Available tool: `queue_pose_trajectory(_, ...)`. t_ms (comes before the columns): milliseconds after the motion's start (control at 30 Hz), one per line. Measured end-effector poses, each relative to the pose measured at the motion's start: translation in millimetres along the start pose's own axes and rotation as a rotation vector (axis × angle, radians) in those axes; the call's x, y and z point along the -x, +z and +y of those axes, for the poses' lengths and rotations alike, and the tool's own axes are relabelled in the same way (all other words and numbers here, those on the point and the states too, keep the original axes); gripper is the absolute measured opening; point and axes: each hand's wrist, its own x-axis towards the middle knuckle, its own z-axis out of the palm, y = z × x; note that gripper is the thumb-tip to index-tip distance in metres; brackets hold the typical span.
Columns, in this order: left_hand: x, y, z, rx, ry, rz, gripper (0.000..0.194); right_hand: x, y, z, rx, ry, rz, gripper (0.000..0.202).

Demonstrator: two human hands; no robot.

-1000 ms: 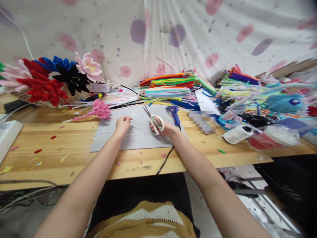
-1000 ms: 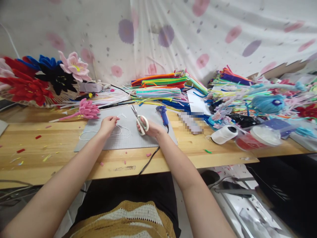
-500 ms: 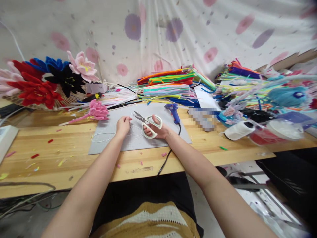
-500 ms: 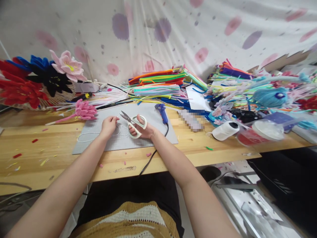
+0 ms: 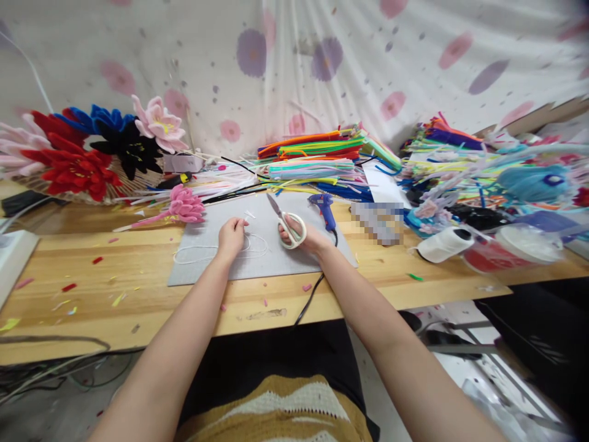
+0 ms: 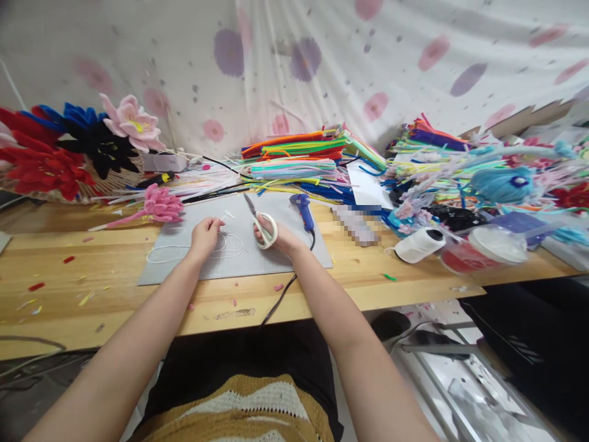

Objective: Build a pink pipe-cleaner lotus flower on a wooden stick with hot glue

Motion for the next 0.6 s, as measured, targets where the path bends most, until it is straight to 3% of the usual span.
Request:
queue_pose_trajectory(100,4.1,-0.8,0.6,0.026,0.032,-0.013,0.025,7.8,-9.1,-6.3,0.717,0.031,0.382,0.038)
queue_pose_trajectory(167,7.0,-1.2,1.7,0.025,0.056,-0.016,0.025,12.9,-12.8,-9.6,1.096,0.119,0.532,0.035)
queue_pose_trajectory(267,10.5,-1.5,3.9,0.017,0.087,-0.029,0.026,17.6,-13.8,-14.0,1.3,0.184,0.594,0.037)
queue_pose_trajectory(367,12.6,-1.7,5.9,-0.002,0.141,-0.055,0.027,15.2,-9.7,-19.3,1.304,0.04,0.657,0.034)
queue_pose_trajectory(433,13.5,-1.6,7.1,-0.034,0.186,-0.074,0.027,8.6,-3.8,-23.1,1.21,-0.137,0.594,0.028)
queue_pose_trajectory(500,14.3,-1.6,8.3,-0.07,0.227,-0.091,0.026,-1.4,4.5,-26.9,1.08,-0.284,0.427,0.025)
queue_pose_trajectory(600,16.0,-2.0,9.3,-0.099,0.281,-0.109,0.025,-18.7,18.2,-32.0,1.031,-0.405,0.238,0.027)
